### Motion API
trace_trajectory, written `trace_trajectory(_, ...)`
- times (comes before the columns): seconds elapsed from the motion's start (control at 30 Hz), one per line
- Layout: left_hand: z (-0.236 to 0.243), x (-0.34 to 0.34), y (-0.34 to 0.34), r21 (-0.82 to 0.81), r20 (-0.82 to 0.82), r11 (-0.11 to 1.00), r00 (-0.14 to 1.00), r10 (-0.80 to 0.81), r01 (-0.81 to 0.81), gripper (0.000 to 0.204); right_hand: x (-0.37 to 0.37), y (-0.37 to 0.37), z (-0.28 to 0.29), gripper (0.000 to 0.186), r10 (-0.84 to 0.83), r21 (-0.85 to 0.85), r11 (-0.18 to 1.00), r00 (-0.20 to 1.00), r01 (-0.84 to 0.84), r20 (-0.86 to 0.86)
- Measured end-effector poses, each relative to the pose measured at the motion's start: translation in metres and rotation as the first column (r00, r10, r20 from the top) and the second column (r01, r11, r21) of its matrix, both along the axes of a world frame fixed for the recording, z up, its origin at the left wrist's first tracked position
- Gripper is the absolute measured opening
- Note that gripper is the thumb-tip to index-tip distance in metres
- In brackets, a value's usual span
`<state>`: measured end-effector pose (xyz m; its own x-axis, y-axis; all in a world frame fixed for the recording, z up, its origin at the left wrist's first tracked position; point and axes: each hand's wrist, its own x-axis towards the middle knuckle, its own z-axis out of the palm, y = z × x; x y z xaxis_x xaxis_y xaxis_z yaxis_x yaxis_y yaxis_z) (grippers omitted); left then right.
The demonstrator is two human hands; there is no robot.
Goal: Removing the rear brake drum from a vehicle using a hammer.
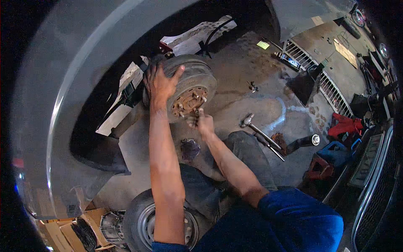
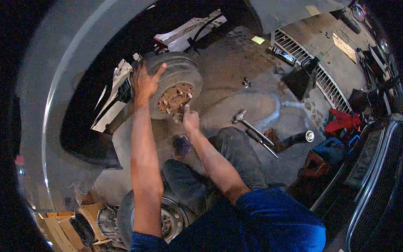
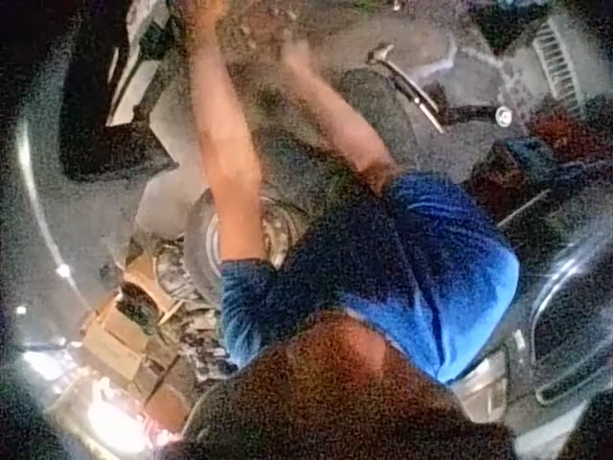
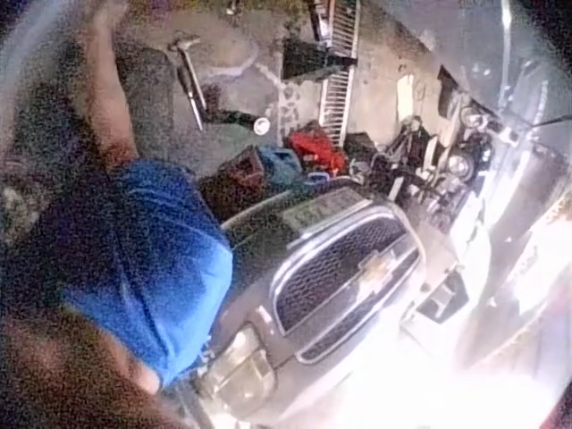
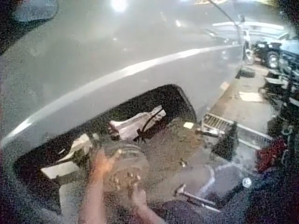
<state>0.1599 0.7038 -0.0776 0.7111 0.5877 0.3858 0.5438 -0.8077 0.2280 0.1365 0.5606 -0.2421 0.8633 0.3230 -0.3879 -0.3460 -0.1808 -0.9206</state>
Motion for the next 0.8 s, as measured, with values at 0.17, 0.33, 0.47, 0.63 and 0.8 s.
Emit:
trace_trajectory(0.17, 0.002, 0.006, -0.001, -0.026, 0.001, 1.000, 1.000, 0.006, -0.006, 0.106, -0.010, 0.000, -0.011, 0.041, -0.256, 0.213, 0.963, 0.815, 0.167, 0.519)
trace_trajectory(0.33, 0.000, -0.002, 0.006, -0.019, -0.013, 0.998, 0.998, 0.055, -0.055, 0.107, -0.003, 0.005, 0.002, 0.032, 0.059, 0.302, 0.953, 0.954, 0.034, -0.294)
trace_trajectory(0.47, 0.014, 0.005, -0.010, -0.020, -0.024, 0.999, 0.999, 0.030, -0.031, 0.107, -0.008, 0.013, -0.004, 0.037, -0.226, 0.225, 0.954, 0.967, 0.195, 0.116)
trace_trajectory(0.63, 0.003, -0.003, 0.002, 0.011, -0.014, 0.998, 0.998, 0.055, -0.055, 0.107, 0.000, 0.012, -0.003, 0.042, 0.179, 0.543, 0.811, 0.792, 0.218, -0.584)
trace_trajectory(0.8, 0.007, 0.006, -0.007, 0.012, -0.097, 0.996, 0.991, 0.092, -0.091, 0.108, 0.000, 0.019, -0.013, 0.047, -0.191, 0.299, 0.926, 0.970, 0.229, -0.150)
